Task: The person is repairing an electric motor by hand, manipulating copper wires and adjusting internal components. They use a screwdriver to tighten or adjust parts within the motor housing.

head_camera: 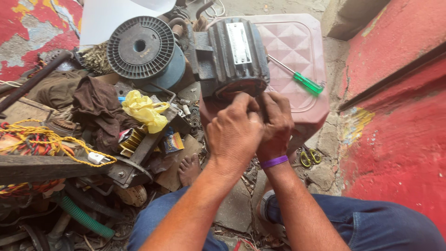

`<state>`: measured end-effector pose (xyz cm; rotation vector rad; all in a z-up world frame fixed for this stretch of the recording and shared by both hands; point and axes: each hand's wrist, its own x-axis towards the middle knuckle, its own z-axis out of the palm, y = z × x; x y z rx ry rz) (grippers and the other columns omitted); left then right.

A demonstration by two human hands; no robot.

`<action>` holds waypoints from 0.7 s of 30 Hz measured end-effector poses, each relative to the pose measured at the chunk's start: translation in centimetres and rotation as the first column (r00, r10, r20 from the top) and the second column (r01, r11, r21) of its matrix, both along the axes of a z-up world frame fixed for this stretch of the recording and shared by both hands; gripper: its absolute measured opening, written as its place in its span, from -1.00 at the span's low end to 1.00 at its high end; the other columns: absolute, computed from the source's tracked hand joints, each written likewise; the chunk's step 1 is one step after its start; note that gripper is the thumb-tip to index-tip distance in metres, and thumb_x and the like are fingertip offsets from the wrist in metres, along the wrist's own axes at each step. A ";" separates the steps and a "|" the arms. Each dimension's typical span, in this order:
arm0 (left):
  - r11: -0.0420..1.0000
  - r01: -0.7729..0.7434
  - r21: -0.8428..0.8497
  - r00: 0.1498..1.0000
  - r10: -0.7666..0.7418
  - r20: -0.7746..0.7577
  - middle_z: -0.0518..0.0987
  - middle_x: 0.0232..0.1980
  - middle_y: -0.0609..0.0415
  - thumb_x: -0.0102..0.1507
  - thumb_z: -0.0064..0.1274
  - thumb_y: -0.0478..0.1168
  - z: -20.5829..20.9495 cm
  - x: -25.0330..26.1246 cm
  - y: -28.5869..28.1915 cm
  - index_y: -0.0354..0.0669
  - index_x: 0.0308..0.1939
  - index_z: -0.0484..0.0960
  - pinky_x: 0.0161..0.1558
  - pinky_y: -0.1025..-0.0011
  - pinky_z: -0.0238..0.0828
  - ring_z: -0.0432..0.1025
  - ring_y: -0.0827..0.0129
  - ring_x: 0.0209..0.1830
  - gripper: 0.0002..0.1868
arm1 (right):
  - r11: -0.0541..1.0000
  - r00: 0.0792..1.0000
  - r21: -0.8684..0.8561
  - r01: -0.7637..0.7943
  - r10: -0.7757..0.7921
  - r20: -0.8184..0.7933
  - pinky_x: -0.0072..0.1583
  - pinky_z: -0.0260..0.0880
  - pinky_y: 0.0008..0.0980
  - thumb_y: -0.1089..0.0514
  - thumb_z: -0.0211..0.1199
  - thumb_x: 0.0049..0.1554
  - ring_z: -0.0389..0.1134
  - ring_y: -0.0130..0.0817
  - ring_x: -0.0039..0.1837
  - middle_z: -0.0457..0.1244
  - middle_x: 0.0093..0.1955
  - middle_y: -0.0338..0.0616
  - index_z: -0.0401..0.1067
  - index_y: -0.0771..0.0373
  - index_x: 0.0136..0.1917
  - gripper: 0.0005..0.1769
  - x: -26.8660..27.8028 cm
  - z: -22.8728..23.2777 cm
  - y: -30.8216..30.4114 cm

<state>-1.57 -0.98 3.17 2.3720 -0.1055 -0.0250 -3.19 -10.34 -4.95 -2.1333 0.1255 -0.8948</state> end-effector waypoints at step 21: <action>0.973 -0.095 -0.209 0.823 0.194 0.533 0.38 0.24 -0.04 0.42 0.16 0.00 -1.9 3.5 6.9 -0.10 0.29 0.40 0.07 0.36 0.43 0.35 0.30 0.13 -0.53 | 0.868 0.940 -0.476 -0.139 -0.035 -0.338 0.17 0.33 -0.01 0.28 0.21 0.12 0.34 0.18 0.11 0.32 0.07 0.25 0.53 0.32 0.30 -0.55 0.3 1.7 -14.1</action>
